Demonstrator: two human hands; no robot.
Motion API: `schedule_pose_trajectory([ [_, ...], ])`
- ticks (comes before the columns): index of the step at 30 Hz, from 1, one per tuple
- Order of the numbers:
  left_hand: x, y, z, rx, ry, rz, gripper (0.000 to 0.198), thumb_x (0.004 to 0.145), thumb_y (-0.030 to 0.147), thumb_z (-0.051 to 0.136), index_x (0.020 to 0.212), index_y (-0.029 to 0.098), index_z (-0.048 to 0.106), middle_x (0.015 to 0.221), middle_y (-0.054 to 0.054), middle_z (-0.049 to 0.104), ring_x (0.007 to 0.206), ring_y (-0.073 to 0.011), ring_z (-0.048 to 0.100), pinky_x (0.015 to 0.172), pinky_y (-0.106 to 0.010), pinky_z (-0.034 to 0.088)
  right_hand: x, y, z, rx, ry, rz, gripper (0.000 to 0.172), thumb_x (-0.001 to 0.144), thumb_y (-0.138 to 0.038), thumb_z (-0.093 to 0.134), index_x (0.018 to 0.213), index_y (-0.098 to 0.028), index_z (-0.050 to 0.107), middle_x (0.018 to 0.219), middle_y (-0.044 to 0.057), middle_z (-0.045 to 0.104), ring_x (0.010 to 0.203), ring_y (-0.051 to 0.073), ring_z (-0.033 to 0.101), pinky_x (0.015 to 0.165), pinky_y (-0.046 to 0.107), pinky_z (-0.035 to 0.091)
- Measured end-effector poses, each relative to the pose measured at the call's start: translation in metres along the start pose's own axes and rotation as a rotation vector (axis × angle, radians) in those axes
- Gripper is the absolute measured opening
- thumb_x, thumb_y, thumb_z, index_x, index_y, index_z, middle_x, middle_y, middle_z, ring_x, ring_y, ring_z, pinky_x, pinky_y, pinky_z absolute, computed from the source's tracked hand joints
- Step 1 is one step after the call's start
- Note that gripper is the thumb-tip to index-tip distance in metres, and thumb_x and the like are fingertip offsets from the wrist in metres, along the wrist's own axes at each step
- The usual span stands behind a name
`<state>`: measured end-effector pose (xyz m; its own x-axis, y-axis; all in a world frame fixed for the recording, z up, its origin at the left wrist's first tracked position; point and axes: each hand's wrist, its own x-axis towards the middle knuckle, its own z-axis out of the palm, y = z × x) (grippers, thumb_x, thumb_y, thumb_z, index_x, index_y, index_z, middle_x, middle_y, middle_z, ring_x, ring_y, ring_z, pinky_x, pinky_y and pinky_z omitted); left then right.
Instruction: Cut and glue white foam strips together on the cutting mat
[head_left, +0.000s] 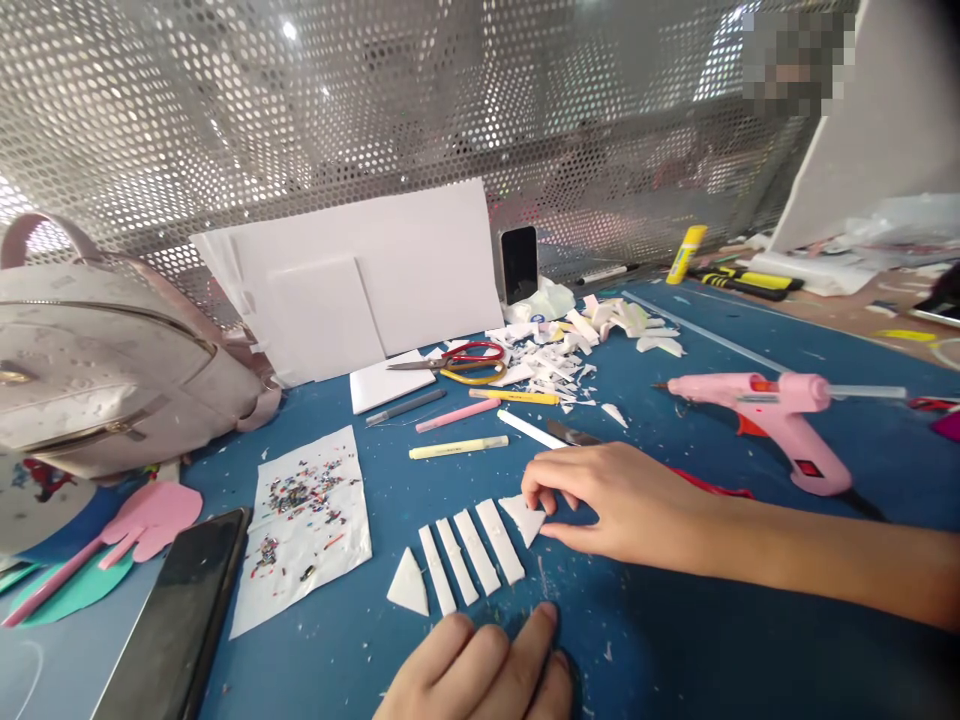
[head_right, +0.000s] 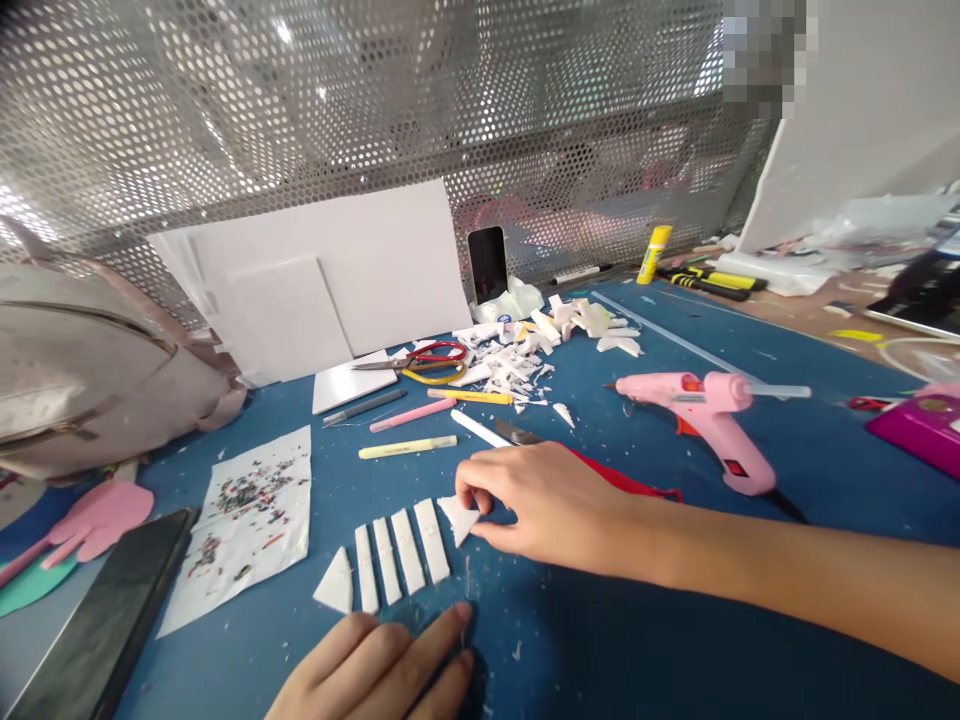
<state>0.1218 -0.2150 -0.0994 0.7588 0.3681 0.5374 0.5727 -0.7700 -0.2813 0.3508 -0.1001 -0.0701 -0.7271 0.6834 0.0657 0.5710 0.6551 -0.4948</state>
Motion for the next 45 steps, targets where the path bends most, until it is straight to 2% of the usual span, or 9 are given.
schedule_pose_trajectory([
  [2, -0.002, 0.004, 0.006, 0.003, 0.056, -0.051, 0.025, 0.102, 0.013, 0.05, 0.101, 0.019, 0.074, 0.114, -0.003, 0.079, 0.066, -0.0115, 0.061, 0.059, -0.026, 0.046, 0.0, 0.0, 0.0, 0.0, 0.013, -0.007, 0.016, 0.082, -0.018, 0.071, 0.094, -0.025, 0.065, 0.094, -0.004, 0.073, 0.077, 0.015, 0.065, 0.065, 0.027, 0.042],
  [4, -0.004, 0.009, 0.013, 0.008, 0.207, -0.165, 0.026, 0.101, 0.013, 0.049, 0.093, 0.019, 0.073, 0.106, -0.004, 0.08, 0.063, -0.0139, 0.058, 0.057, -0.029, 0.043, 0.0, 0.0, -0.001, -0.002, 0.024, -0.012, 0.016, 0.082, -0.016, 0.07, 0.094, -0.025, 0.065, 0.094, -0.004, 0.074, 0.075, 0.014, 0.065, 0.065, 0.027, 0.043],
  [6, -0.005, 0.013, 0.018, 0.02, 0.234, -0.189, 0.022, 0.1, 0.013, 0.052, 0.093, 0.019, 0.072, 0.107, -0.004, 0.08, 0.064, -0.0142, 0.057, 0.057, -0.029, 0.042, 0.001, -0.001, -0.002, -0.001, 0.028, -0.021, 0.015, 0.082, -0.014, 0.068, 0.092, -0.024, 0.065, 0.092, -0.004, 0.074, 0.073, 0.014, 0.065, 0.064, 0.027, 0.043],
  [12, 0.0, 0.011, 0.01, 0.036, 0.127, -0.155, 0.018, 0.1, 0.019, 0.056, 0.103, 0.018, 0.074, 0.119, -0.008, 0.077, 0.07, -0.0154, 0.059, 0.063, -0.029, 0.046, 0.003, -0.001, -0.006, 0.012, 0.036, -0.031, 0.013, 0.086, -0.011, 0.066, 0.086, -0.024, 0.067, 0.09, -0.003, 0.075, 0.076, 0.015, 0.067, 0.066, 0.026, 0.042],
  [17, 0.004, 0.012, 0.008, 0.029, -0.03, -0.135, 0.043, 0.109, 0.037, 0.036, 0.124, 0.015, 0.07, 0.135, -0.014, 0.069, 0.081, -0.0183, 0.061, 0.069, -0.03, 0.047, 0.003, 0.0, -0.008, -0.007, 0.03, -0.012, 0.014, 0.085, -0.01, 0.069, 0.086, -0.023, 0.068, 0.088, -0.005, 0.074, 0.066, 0.012, 0.062, 0.061, 0.025, 0.04],
  [23, 0.011, 0.019, 0.013, 0.044, 0.035, -0.142, 0.045, 0.11, 0.04, 0.035, 0.116, 0.016, 0.072, 0.126, -0.012, 0.072, 0.08, -0.0178, 0.058, 0.07, -0.031, 0.043, -0.002, -0.001, -0.011, -0.07, -0.075, -0.31, 0.019, 0.096, -0.011, 0.063, 0.106, -0.026, 0.068, 0.106, -0.001, 0.069, 0.097, 0.016, 0.066, 0.078, 0.028, 0.045],
  [27, 0.02, 0.019, 0.01, 0.023, 0.149, -0.123, 0.048, 0.111, 0.031, 0.031, 0.1, 0.017, 0.075, 0.104, -0.005, 0.078, 0.072, -0.0159, 0.056, 0.068, -0.03, 0.041, -0.003, 0.001, -0.011, -0.092, -0.083, -0.434, 0.018, 0.099, -0.011, 0.06, 0.097, -0.024, 0.072, 0.103, 0.0, 0.068, 0.098, 0.016, 0.063, 0.077, 0.029, 0.045],
  [35, 0.016, 0.022, 0.009, 0.044, 0.044, -0.142, 0.04, 0.109, 0.034, 0.037, 0.112, 0.016, 0.073, 0.122, -0.01, 0.075, 0.077, -0.0178, 0.058, 0.067, -0.031, 0.043, 0.005, 0.004, -0.007, 0.262, -0.013, -0.257, 0.014, 0.095, -0.013, 0.065, 0.091, -0.022, 0.075, 0.095, 0.0, 0.073, 0.091, 0.015, 0.067, 0.083, 0.027, 0.048],
  [45, 0.013, 0.024, 0.01, 0.103, -0.088, -0.202, 0.046, 0.106, 0.045, 0.04, 0.127, 0.013, 0.066, 0.132, -0.018, 0.07, 0.087, -0.0222, 0.063, 0.077, -0.034, 0.044, 0.008, 0.009, -0.009, 0.313, -0.003, -0.115, 0.01, 0.089, -0.018, 0.067, 0.089, -0.02, 0.076, 0.092, 0.001, 0.077, 0.077, 0.015, 0.064, 0.069, 0.026, 0.046],
])
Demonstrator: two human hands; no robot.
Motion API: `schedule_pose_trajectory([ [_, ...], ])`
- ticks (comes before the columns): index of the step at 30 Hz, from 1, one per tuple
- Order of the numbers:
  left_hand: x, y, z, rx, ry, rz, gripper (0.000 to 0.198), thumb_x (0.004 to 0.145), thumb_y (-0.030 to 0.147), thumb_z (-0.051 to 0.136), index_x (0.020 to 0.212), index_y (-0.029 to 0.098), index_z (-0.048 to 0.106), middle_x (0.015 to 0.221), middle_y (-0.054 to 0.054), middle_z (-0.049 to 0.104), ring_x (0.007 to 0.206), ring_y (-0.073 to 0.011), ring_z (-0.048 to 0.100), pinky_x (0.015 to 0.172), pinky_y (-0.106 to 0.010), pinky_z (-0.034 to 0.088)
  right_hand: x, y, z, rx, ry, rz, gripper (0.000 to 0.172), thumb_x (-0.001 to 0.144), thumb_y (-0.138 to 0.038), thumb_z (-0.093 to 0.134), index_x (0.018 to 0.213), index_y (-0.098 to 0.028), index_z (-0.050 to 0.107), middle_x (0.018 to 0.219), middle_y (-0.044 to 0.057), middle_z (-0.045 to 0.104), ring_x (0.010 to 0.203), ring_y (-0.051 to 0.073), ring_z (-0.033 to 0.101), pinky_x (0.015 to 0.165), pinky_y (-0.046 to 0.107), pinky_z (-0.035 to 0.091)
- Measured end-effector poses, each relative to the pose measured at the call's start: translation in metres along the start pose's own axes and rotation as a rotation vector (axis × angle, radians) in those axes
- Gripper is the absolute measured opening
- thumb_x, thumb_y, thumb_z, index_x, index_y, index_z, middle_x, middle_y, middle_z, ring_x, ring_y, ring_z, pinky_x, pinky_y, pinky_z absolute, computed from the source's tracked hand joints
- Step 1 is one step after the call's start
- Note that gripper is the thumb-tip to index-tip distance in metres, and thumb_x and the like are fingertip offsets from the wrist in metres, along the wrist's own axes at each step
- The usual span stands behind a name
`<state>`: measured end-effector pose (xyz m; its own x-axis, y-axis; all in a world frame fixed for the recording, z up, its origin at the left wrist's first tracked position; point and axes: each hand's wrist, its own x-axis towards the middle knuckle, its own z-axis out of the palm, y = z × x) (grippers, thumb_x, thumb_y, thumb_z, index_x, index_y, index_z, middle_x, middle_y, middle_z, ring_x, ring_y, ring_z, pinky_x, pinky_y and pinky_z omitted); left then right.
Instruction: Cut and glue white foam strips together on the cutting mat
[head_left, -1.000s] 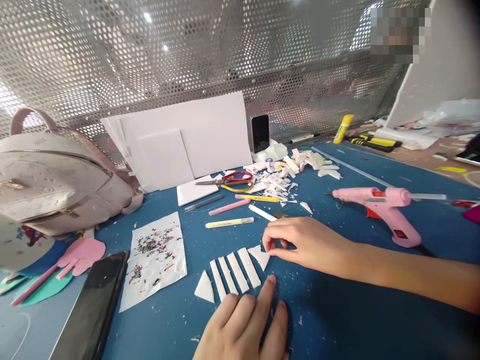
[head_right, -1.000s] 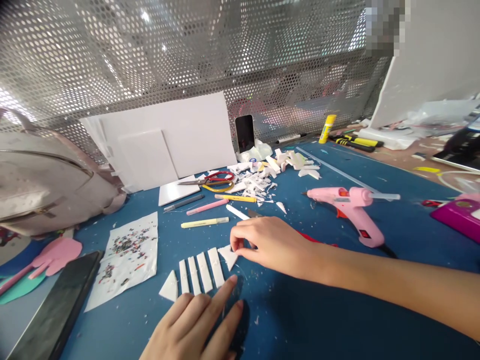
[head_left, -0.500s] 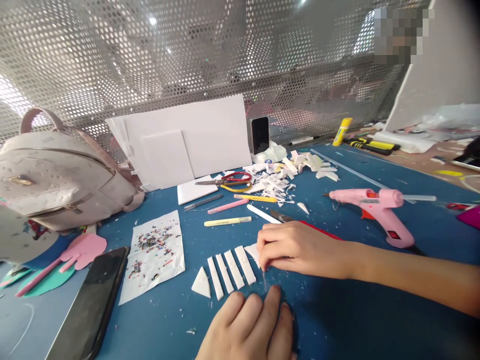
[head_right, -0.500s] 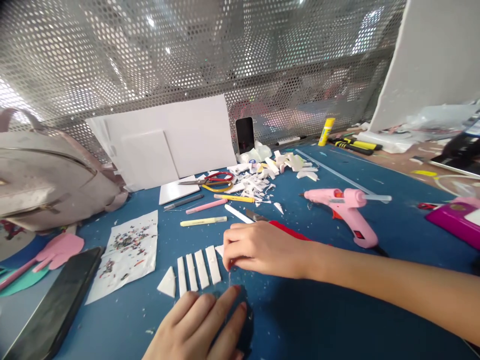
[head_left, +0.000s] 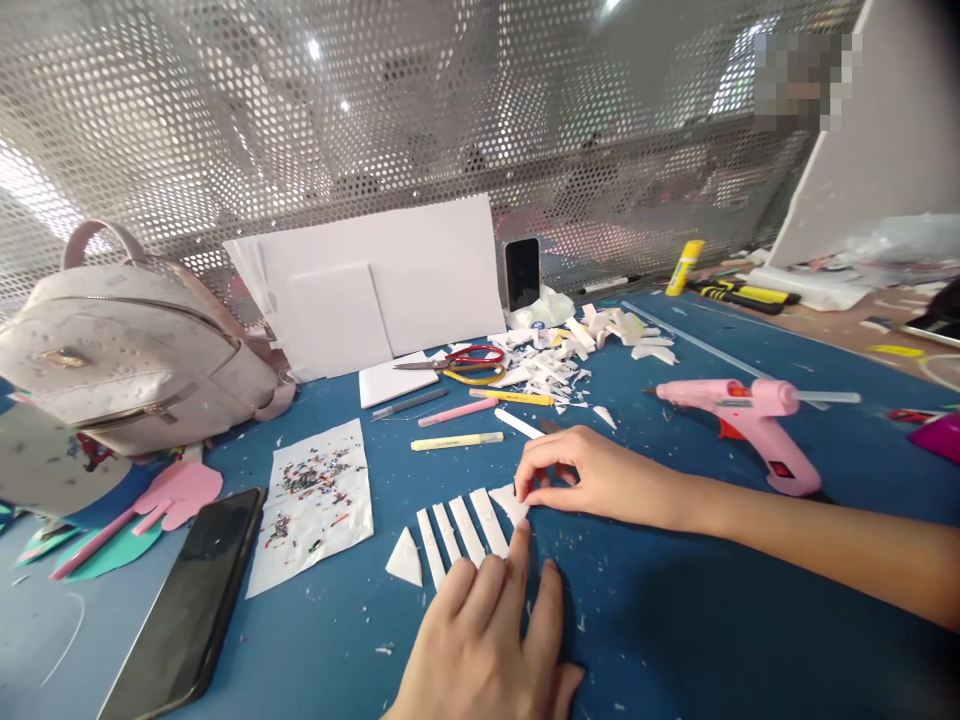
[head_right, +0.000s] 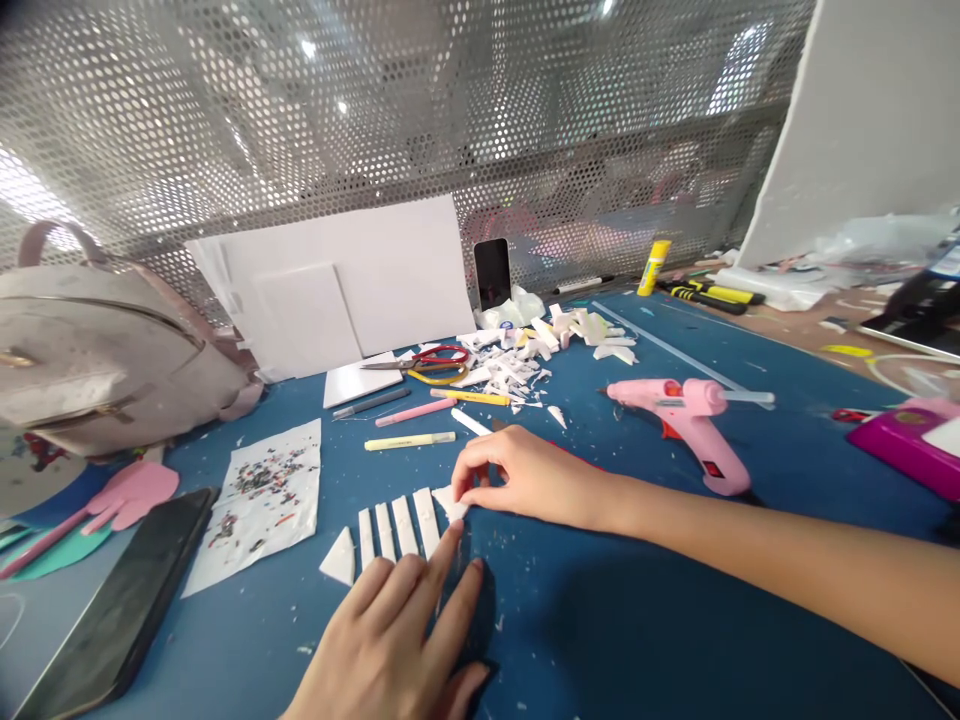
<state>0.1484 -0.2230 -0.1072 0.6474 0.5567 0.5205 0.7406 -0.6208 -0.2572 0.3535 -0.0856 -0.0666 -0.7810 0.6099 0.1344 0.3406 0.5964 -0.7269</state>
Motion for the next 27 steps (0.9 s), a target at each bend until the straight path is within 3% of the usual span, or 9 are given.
schedule_pose_trajectory([
  [17, 0.009, 0.008, -0.001, 0.046, -0.175, -0.076, 0.059, 0.101, 0.06, 0.046, 0.138, 0.015, 0.059, 0.145, -0.023, 0.06, 0.097, -0.0261, 0.067, 0.081, -0.035, 0.049, 0.001, 0.005, 0.001, -0.075, 0.01, 0.097, 0.008, 0.083, -0.016, 0.07, 0.083, -0.02, 0.077, 0.08, -0.001, 0.075, 0.068, 0.013, 0.058, 0.065, 0.025, 0.043],
  [22, 0.023, 0.012, -0.005, 0.061, -0.182, -0.099, 0.071, 0.089, 0.067, 0.065, 0.134, 0.013, 0.063, 0.139, -0.024, 0.064, 0.091, -0.0255, 0.069, 0.079, -0.035, 0.053, 0.001, 0.004, 0.001, -0.082, 0.002, 0.114, 0.009, 0.083, -0.016, 0.069, 0.084, -0.02, 0.078, 0.079, -0.001, 0.076, 0.068, 0.014, 0.059, 0.064, 0.025, 0.043],
  [27, 0.035, 0.02, -0.006, 0.095, -0.118, -0.139, 0.084, 0.073, 0.075, 0.078, 0.128, 0.012, 0.069, 0.128, -0.024, 0.071, 0.088, -0.0269, 0.072, 0.077, -0.034, 0.056, 0.0, 0.004, 0.0, -0.084, 0.0, 0.13, 0.01, 0.084, -0.017, 0.068, 0.085, -0.02, 0.078, 0.08, 0.0, 0.076, 0.068, 0.014, 0.06, 0.064, 0.025, 0.044],
])
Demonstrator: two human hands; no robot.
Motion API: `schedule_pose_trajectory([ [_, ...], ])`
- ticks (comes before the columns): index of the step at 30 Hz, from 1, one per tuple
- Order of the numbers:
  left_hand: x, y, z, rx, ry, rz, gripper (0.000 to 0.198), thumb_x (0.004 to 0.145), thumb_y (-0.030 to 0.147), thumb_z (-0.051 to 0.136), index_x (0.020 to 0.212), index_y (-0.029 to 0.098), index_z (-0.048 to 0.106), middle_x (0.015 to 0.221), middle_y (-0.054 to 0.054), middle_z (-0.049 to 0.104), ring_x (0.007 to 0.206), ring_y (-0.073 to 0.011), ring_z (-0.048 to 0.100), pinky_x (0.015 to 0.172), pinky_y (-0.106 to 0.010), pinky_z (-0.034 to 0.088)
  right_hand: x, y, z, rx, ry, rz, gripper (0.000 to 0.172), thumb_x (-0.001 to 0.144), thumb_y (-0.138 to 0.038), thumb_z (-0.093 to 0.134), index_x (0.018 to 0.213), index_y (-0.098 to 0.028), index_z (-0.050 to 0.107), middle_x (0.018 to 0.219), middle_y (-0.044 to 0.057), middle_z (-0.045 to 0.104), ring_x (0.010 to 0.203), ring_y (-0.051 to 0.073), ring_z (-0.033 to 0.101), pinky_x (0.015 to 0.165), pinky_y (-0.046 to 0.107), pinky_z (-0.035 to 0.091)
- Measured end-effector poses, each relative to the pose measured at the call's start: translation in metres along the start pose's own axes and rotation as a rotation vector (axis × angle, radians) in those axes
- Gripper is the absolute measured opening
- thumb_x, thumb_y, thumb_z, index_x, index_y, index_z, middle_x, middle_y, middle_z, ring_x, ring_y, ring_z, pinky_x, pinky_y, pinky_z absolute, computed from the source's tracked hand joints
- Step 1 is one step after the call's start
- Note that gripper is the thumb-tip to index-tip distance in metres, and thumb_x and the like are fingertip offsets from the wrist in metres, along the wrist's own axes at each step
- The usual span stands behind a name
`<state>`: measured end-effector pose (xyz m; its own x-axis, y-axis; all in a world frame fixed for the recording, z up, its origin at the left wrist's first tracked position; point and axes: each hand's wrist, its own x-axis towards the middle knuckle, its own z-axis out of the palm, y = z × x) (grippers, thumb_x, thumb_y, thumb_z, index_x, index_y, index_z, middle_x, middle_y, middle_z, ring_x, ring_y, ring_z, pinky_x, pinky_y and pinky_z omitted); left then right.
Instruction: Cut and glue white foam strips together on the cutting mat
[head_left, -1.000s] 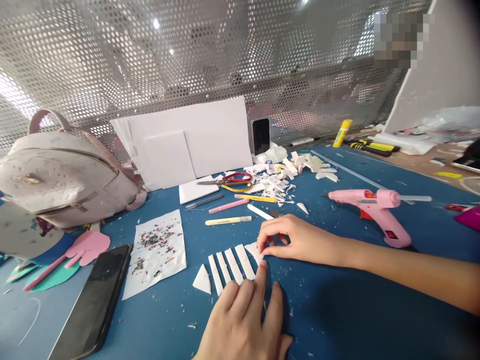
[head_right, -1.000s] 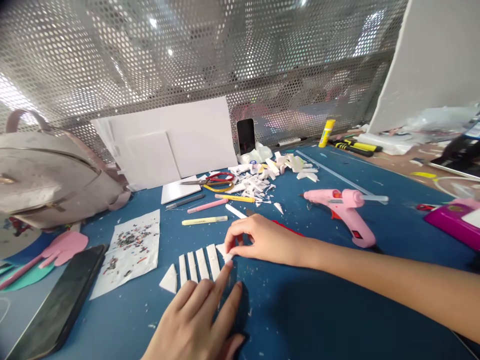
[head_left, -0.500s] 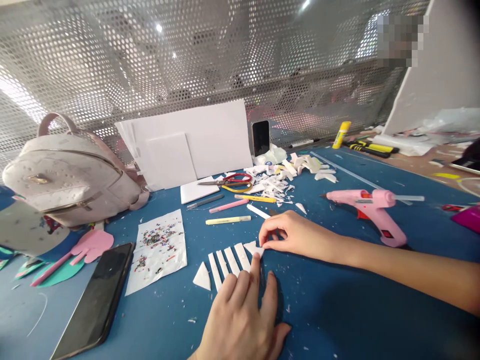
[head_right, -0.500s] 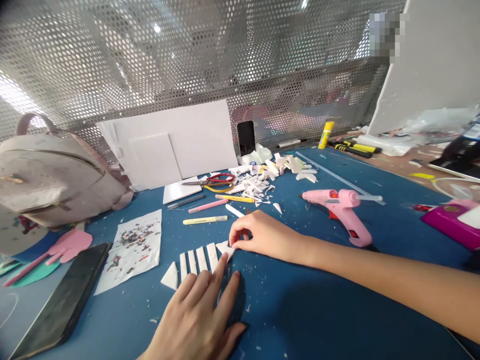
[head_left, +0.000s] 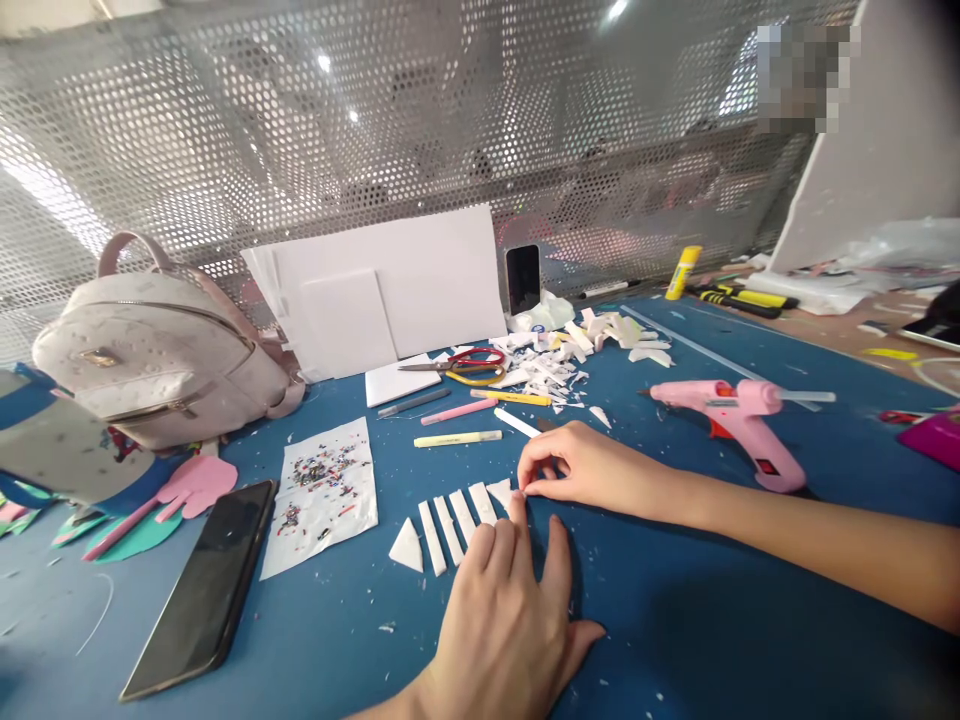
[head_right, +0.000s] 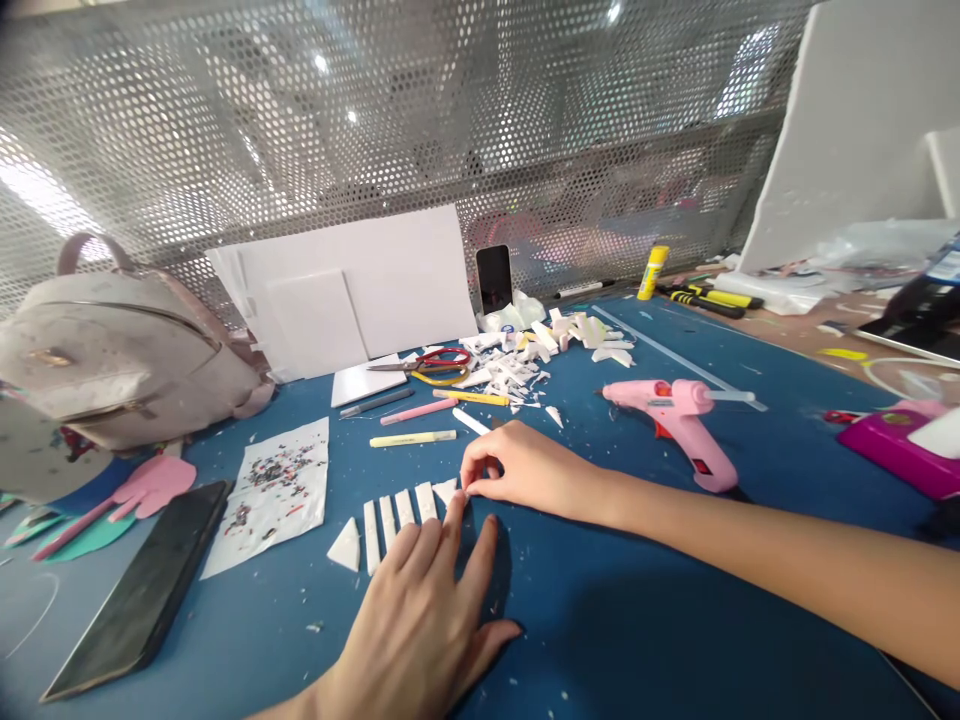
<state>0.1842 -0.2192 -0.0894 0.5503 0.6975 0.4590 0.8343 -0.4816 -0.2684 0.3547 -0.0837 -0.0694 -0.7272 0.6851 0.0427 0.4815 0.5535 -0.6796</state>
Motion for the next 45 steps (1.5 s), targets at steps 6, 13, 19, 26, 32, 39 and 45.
schedule_pose_trajectory([
  [6, 0.002, 0.007, 0.004, 0.014, 0.0, -0.029, 0.088, 0.069, 0.079, 0.077, 0.125, 0.012, 0.071, 0.124, -0.024, 0.073, 0.088, -0.0278, 0.073, 0.077, -0.034, 0.056, -0.001, 0.0, 0.0, -0.009, -0.007, 0.008, 0.011, 0.085, -0.017, 0.066, 0.085, -0.02, 0.077, 0.082, 0.0, 0.076, 0.069, 0.014, 0.062, 0.064, 0.025, 0.045],
  [13, 0.002, 0.008, 0.007, 0.007, 0.045, -0.041, 0.097, 0.06, 0.085, 0.078, 0.122, 0.011, 0.073, 0.118, -0.024, 0.075, 0.088, -0.0279, 0.075, 0.076, -0.034, 0.056, 0.0, -0.002, 0.001, -0.07, -0.059, -0.071, 0.03, 0.087, -0.015, 0.066, 0.114, -0.024, 0.076, 0.098, 0.002, 0.071, 0.087, 0.017, 0.065, 0.076, 0.027, 0.046],
  [19, 0.001, 0.008, 0.012, 0.0, 0.053, -0.043, 0.104, 0.057, 0.089, 0.076, 0.126, 0.011, 0.07, 0.122, -0.027, 0.072, 0.087, -0.0272, 0.075, 0.077, -0.034, 0.056, 0.0, -0.002, 0.003, -0.104, -0.063, -0.096, 0.026, 0.088, -0.011, 0.063, 0.108, -0.023, 0.075, 0.096, 0.002, 0.068, 0.088, 0.017, 0.064, 0.079, 0.029, 0.044],
  [26, -0.001, 0.01, 0.023, 0.002, 0.077, -0.062, 0.099, 0.06, 0.097, 0.064, 0.112, 0.012, 0.073, 0.117, -0.024, 0.075, 0.076, -0.0256, 0.071, 0.071, -0.035, 0.053, 0.002, 0.001, 0.006, -0.112, -0.034, -0.086, 0.019, 0.085, -0.016, 0.066, 0.103, -0.022, 0.069, 0.097, 0.001, 0.068, 0.087, 0.018, 0.064, 0.078, 0.029, 0.045],
  [32, -0.006, 0.006, 0.028, 0.016, 0.048, -0.027, 0.09, 0.087, 0.09, 0.033, 0.118, 0.013, 0.066, 0.119, -0.023, 0.074, 0.079, -0.0245, 0.072, 0.073, -0.034, 0.051, 0.002, 0.0, 0.004, -0.122, -0.047, -0.069, 0.02, 0.081, -0.016, 0.068, 0.1, -0.023, 0.068, 0.096, 0.001, 0.068, 0.086, 0.019, 0.065, 0.076, 0.029, 0.046],
  [39, -0.007, 0.009, 0.028, 0.043, 0.022, -0.04, 0.089, 0.083, 0.093, 0.039, 0.118, 0.015, 0.065, 0.122, -0.025, 0.073, 0.071, -0.0211, 0.071, 0.072, -0.032, 0.051, 0.002, -0.004, 0.001, -0.139, -0.065, -0.07, 0.018, 0.083, -0.016, 0.067, 0.1, -0.023, 0.068, 0.094, 0.0, 0.067, 0.085, 0.018, 0.065, 0.075, 0.029, 0.046],
  [45, -0.006, 0.012, 0.021, 0.04, -0.072, -0.047, 0.089, 0.074, 0.092, 0.058, 0.121, 0.016, 0.066, 0.126, -0.028, 0.069, 0.064, -0.0209, 0.073, 0.073, -0.033, 0.056, 0.001, -0.001, 0.002, -0.145, -0.056, -0.066, 0.019, 0.083, -0.016, 0.067, 0.1, -0.024, 0.067, 0.094, 0.0, 0.067, 0.085, 0.018, 0.065, 0.075, 0.029, 0.046],
])
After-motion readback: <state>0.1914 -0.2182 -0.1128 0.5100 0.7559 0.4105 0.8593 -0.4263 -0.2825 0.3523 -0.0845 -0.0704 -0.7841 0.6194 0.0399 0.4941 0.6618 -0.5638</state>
